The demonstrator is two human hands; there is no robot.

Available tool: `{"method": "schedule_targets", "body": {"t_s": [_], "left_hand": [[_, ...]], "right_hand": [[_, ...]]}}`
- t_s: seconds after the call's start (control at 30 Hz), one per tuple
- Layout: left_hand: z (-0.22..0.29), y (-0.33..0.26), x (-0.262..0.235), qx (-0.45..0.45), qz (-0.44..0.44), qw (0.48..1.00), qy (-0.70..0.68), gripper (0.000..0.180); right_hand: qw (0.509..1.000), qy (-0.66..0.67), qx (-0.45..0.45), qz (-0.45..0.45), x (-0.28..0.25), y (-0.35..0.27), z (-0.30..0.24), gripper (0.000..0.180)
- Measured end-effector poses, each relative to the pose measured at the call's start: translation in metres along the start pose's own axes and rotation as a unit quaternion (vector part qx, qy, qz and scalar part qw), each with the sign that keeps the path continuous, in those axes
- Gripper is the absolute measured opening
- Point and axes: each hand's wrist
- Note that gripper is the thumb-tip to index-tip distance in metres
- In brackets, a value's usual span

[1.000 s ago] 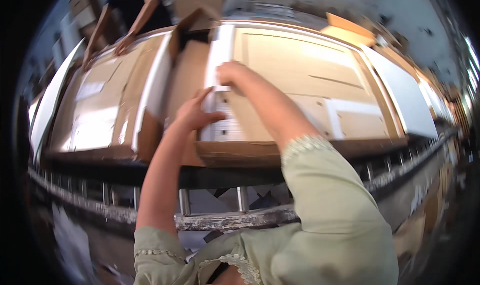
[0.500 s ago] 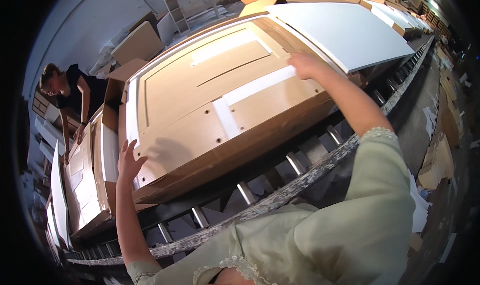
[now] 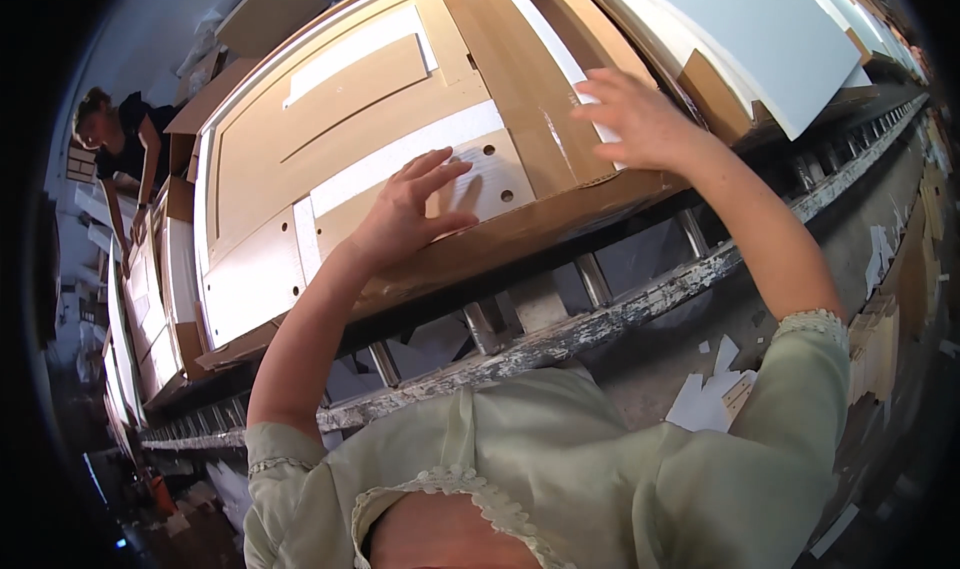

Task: The person packs furniture components into cardboard boxes on an assembly line by placing wooden panels, protective foam padding, and cardboard inserts into the boxes by hand.

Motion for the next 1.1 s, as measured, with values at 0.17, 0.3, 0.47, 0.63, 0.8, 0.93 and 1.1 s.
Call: {"method": "schedule_targets", "body": {"t_s": [0.17,0.3,0.47,0.63,0.8,0.93,1.1], "left_hand": [[0.058,-0.006,0.001,-0.098,-0.119,0.972,-0.178,0.022],[0.065,-0.024,-0.005,-0.135,-0.176,0.950,-0.221,0.019],[0.041,-0.018,-0.005,-0.006,-0.133,0.976,-0.171,0.019],[0.039,-0.027,-0.005,-0.035,-0.177,0.965,-0.193,0.025],[0.032,-0.038,-0.005,-0.040,-0.176,0.961,-0.209,0.024],[0.029,-0.051,-0.005,-0.069,-0.178,0.953,-0.236,0.025],[0.017,-0.062,-0.008,-0.092,-0.185,0.940,-0.273,0.027]], "right_hand": [[0.974,0.179,-0.051,-0.127,0.019,0.025,-0.017,0.068],[0.972,0.040,-0.047,-0.226,0.014,0.030,-0.030,0.093],[0.972,0.049,-0.100,-0.208,0.025,0.042,-0.037,0.093],[0.971,0.010,-0.119,-0.207,0.029,0.053,-0.046,0.101],[0.957,-0.014,-0.109,-0.269,0.032,0.067,-0.065,0.106],[0.965,0.015,-0.192,-0.177,0.049,0.055,-0.061,0.096],[0.952,0.036,-0.302,0.007,0.008,0.063,-0.065,0.075]]}}
Point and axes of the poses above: each hand's wrist, its own y-axis towards the middle knuckle, its own x-axis out of the palm, z = x × y, and after that the axes turned 3 degrees about y, right-handed
